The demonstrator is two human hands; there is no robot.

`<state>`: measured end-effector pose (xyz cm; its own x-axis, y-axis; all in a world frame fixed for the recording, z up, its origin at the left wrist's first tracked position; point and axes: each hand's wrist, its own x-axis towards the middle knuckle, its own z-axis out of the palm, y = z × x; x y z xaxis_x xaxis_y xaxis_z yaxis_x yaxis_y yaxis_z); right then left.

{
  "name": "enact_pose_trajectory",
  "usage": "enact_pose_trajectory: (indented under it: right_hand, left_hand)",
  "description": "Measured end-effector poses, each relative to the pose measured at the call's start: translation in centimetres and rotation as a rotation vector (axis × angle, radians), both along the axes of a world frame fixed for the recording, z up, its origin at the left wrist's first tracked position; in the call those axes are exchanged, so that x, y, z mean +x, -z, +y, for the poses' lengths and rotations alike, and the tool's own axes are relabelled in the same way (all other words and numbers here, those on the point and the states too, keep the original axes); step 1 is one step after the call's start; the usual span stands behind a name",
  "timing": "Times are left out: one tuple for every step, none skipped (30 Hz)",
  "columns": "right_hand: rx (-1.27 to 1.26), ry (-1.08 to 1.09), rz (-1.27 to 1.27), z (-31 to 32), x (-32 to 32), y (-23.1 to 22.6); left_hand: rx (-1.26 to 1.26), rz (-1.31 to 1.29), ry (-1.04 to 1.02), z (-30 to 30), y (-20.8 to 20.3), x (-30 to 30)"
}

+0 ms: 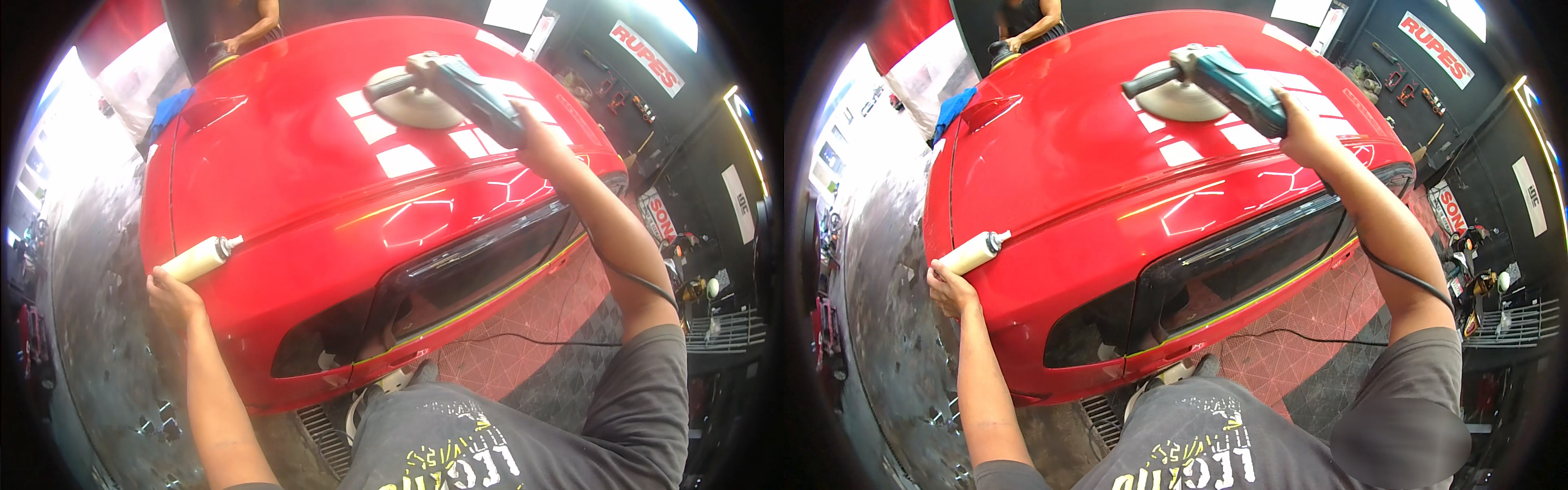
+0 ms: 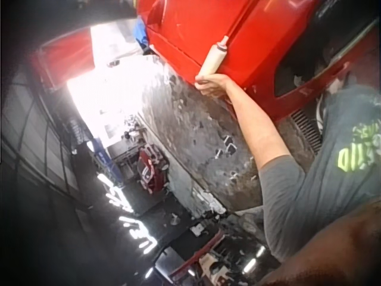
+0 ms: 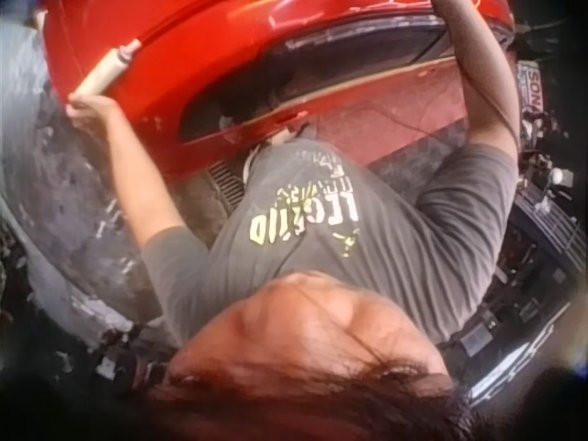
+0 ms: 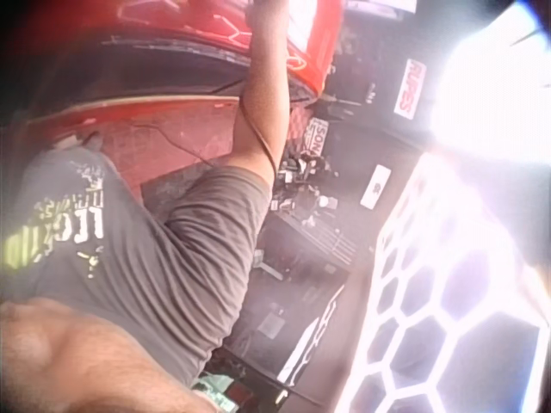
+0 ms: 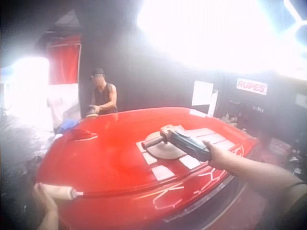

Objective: The person uses a rotary polisher to buff the roof of a red car. They apply a liquid compound from a bottle onto the surface and spread it with the machine, moving in circular and linear patterns across the roof panel.

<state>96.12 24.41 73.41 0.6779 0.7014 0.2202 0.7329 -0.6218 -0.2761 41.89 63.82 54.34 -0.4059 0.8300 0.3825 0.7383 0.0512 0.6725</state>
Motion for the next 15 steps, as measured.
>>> enact_pose_trajectory:
  right_hand:
    - [0.019, 0.020, 0.031, -1.0, 0.5, -0.3]
    - [0.024, 0.060, 0.062, -2.0, 0.9, -0.5]
    - [0.008, 0.128, 0.091, -2.5, 1.1, -0.7]
    - [0.004, 0.150, 0.116, -3.0, 1.2, -0.9]
    - [-0.021, 0.202, 0.140, -3.5, 1.2, -1.2]
    - [-0.043, 0.245, 0.157, -3.9, 1.1, -1.4]
    - [-0.039, 0.261, 0.175, -4.0, 0.9, -1.4]
    - [-0.034, 0.268, 0.190, -4.0, 0.6, -1.2]
    - [-0.028, 0.271, 0.206, -3.8, 0.1, -0.8]
    - [-0.012, 0.264, 0.215, -3.9, -0.4, -0.7]
    - [-0.024, 0.189, 0.095, -3.8, -1.2, -0.2]
    - [-0.023, 0.143, 0.010, -3.5, -2.2, 0.5]
    - [0.014, 0.077, 0.025, -3.5, -3.3, 0.9]
    - [0.008, 0.065, 0.055, -3.3, -4.5, 1.2]
    - [-0.003, 0.048, 0.044, -3.0, -5.9, 1.2]
  left_hand:
    - [-0.019, -0.023, 0.009, 0.5, 0.4, -0.4]
    - [-0.047, -0.050, 0.019, 1.0, 0.8, -0.6]
    - [-0.043, -0.057, 0.025, 1.3, 1.2, -0.8]
    - [-0.046, -0.068, 0.033, 1.6, 1.4, -1.1]
    - [-0.048, -0.078, 0.044, 1.8, 1.4, -1.2]
    - [-0.026, -0.090, 0.037, 1.8, 1.2, -1.2]
    - [-0.003, -0.101, 0.029, 1.4, 0.8, -1.1]
    - [-0.002, -0.106, 0.018, 0.6, 0.4, -0.7]
    - [0.132, -0.098, 0.002, -1.0, -0.1, -0.5]
    - [0.254, -0.087, -0.013, -2.9, -0.9, 0.2]
    - [0.310, -0.092, -0.053, -4.7, -2.1, 1.6]
    - [0.578, -0.183, 0.184, -6.9, -3.2, 3.2]
    - [0.745, -0.636, 0.648, -9.5, -3.6, 6.5]
    - [0.743, -0.708, 0.843, -12.6, -3.9, 9.7]
    - [0.490, -0.906, 1.040, -15.9, -4.3, 13.1]
